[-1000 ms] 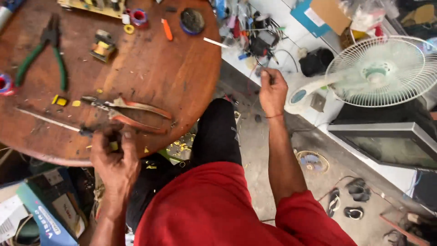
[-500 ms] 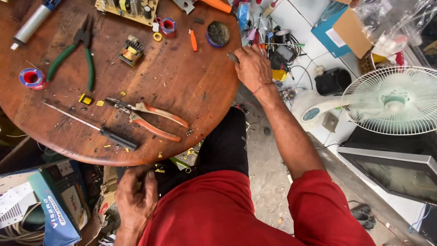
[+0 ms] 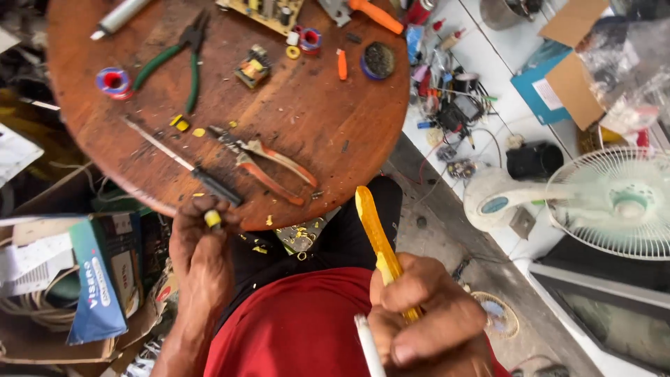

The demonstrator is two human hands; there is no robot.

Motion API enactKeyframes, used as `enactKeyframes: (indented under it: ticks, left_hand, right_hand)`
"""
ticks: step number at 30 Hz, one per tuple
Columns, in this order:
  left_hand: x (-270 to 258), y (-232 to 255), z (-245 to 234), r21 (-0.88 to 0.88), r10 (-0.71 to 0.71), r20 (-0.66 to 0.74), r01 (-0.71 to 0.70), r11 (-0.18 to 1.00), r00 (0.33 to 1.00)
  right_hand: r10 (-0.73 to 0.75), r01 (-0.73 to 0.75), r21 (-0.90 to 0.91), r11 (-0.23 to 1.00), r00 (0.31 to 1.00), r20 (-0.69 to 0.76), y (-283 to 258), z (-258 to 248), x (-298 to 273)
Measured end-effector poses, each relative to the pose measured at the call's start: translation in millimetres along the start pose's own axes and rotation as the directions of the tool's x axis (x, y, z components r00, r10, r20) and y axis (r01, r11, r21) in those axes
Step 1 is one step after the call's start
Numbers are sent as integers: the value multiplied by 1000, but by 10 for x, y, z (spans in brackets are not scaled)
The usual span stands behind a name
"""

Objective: The person is working at a cluttered wooden table, handling a small yellow electrical component. They use their hands to manipulate the component and a small tool to adjust or clean it. Various tools and electronic parts are scattered on the table.

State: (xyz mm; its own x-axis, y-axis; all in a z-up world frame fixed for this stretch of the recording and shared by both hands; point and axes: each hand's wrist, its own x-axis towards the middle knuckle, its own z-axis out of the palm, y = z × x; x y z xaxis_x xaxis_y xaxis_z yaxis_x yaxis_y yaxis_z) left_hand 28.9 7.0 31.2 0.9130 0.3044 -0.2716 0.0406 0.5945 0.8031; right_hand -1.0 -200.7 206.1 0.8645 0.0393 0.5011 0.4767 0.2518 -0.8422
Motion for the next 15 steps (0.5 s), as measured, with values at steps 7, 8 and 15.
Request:
enactKeyframes:
  ticks: [7, 8, 15]
  left_hand:
    - [216, 389, 146, -50, 238, 238, -233, 971, 942]
    - [240, 406, 161, -98, 252, 285, -234, 967, 925]
    - [297, 452, 265, -240, 232, 426, -138, 961, 875]
  right_hand:
    - [60, -194, 11, -981, -248, 967, 43, -568, 72]
    - [206, -284, 157, -946, -152, 967, -36, -497, 40]
    - [898, -667, 659, -347, -34, 438, -328, -380, -403]
